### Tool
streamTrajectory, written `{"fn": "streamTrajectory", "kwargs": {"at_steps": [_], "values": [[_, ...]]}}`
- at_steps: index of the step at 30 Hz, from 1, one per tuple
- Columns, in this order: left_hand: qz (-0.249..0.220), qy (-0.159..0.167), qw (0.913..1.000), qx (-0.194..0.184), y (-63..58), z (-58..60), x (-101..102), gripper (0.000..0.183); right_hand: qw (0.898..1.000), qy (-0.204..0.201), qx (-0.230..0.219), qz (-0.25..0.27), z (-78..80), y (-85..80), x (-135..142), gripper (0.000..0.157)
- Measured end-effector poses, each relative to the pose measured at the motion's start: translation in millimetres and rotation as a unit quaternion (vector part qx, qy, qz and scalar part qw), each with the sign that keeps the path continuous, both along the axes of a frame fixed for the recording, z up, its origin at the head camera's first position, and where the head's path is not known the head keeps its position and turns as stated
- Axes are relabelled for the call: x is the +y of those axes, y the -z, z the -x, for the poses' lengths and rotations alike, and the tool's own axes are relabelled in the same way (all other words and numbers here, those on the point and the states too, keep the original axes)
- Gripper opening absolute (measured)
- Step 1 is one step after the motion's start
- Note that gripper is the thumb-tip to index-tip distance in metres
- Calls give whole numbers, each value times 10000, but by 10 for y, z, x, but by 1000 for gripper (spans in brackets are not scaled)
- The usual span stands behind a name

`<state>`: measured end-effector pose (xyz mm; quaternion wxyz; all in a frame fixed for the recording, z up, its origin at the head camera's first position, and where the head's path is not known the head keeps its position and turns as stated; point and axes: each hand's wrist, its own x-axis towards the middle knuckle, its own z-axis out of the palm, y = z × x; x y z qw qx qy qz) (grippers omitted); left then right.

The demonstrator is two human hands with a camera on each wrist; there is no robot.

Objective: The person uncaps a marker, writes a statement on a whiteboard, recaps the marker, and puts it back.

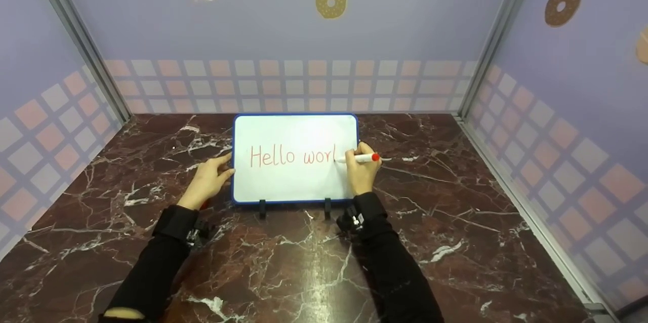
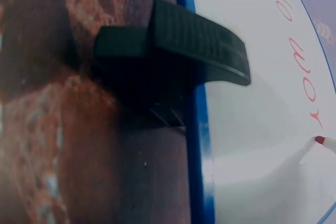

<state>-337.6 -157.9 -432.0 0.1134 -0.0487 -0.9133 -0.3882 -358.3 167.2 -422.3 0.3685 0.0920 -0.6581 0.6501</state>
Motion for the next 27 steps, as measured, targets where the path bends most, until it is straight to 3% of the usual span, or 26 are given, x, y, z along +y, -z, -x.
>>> {"fn": "streamTrajectory", "kwargs": {"at_steps": [8,17,27], "values": [[-4,-36,10000,-30,-12,-6,0,49,9998,160,-18,-110,-24,-6,20,25],[45,39,9999,-85,-22,-16,-13,49,9988,132,66,472,-5,-23,81,24],[107,38,9999,-39,-14,-4,-15,49,9986,385,126,329,22,-40,96,24]]}}
